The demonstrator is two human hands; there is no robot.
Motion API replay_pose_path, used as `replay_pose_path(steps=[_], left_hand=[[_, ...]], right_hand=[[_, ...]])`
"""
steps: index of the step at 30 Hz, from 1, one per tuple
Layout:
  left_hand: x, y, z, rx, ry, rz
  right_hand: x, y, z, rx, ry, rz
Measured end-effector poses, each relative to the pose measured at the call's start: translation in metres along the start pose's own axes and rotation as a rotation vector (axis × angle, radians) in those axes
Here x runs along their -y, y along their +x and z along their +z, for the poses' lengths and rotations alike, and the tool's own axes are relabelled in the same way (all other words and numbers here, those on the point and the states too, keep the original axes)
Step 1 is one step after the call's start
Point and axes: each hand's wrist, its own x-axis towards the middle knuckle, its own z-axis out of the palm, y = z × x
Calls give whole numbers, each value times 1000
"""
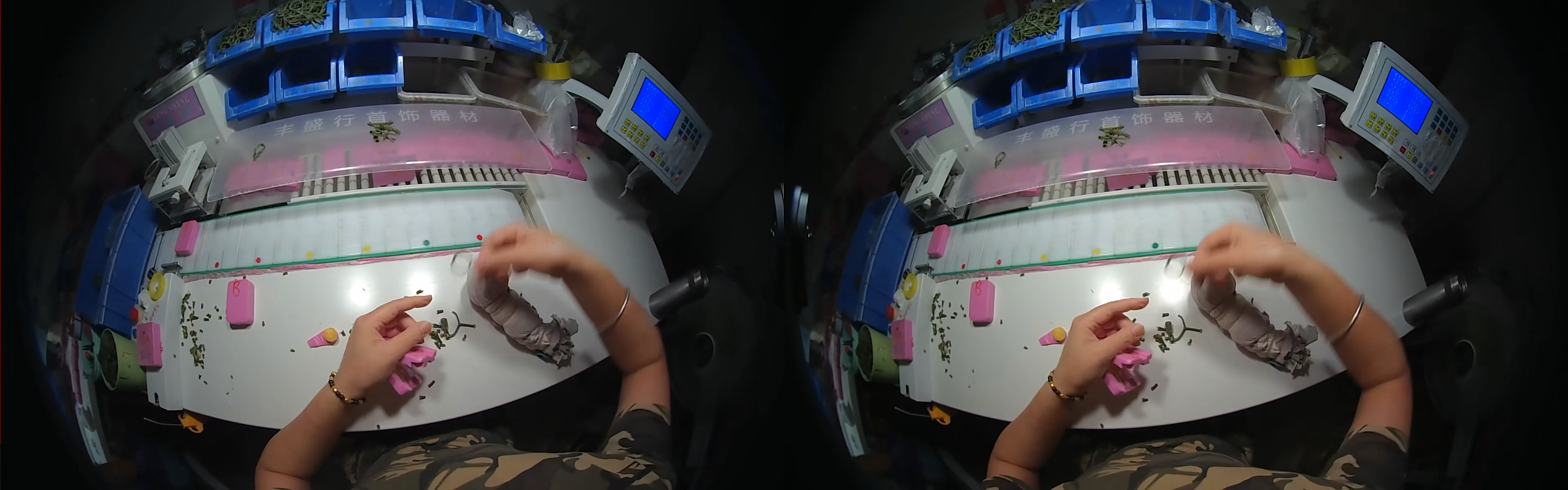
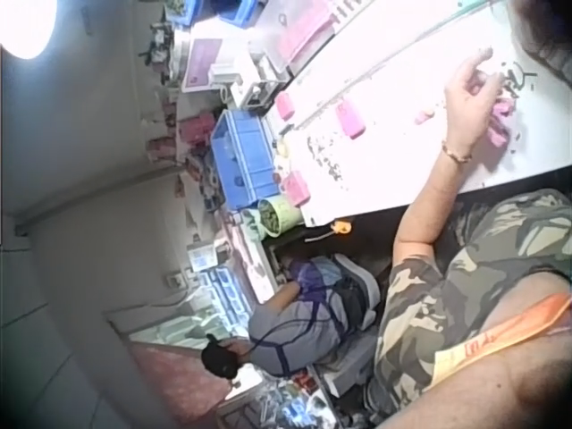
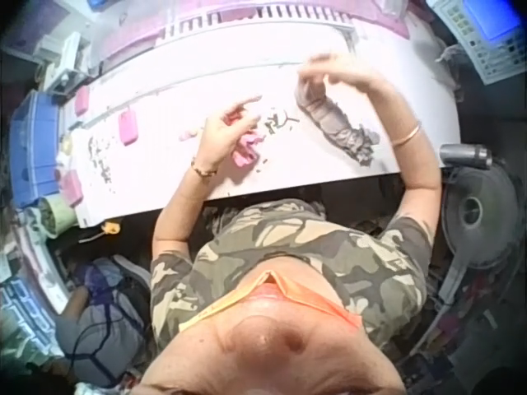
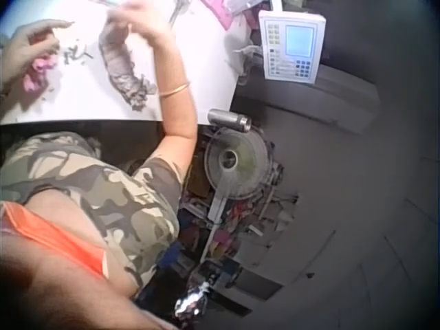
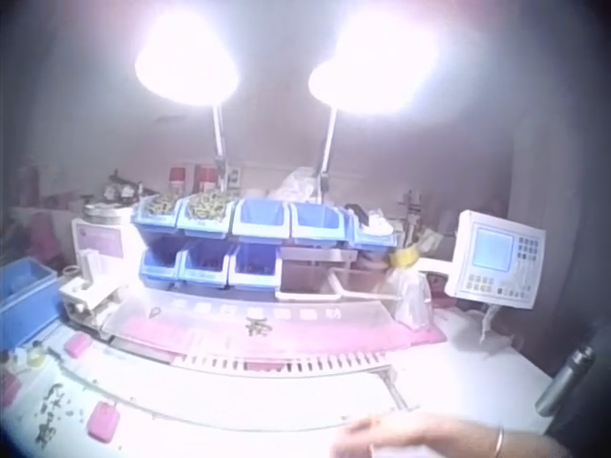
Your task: Placing metal findings and small decorative pieces into silicone molds for preparation.
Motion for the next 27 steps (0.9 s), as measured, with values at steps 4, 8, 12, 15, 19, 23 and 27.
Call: replay_pose_path(steps=[4,8,12,15,19,23,27], left_hand=[[3,5,-1,28,-50,-10],[3,7,-8,-20,-106,-16],[-4,3,-11,-156,-277,-69],[-4,3,-19,-177,-459,-45],[-9,4,-11,-180,-202,-36],[-11,10,10,-96,-287,-75],[-8,5,15,-97,-386,-133]], right_hand=[[20,23,-111,-727,146,-118],[12,22,-125,-860,317,-209],[-21,2,-63,-641,135,-276],[-43,-31,-2,-451,-186,-283],[-70,-50,65,-350,-503,-433],[-71,-58,84,-457,-691,-430],[-39,-65,79,-725,-979,-629]])
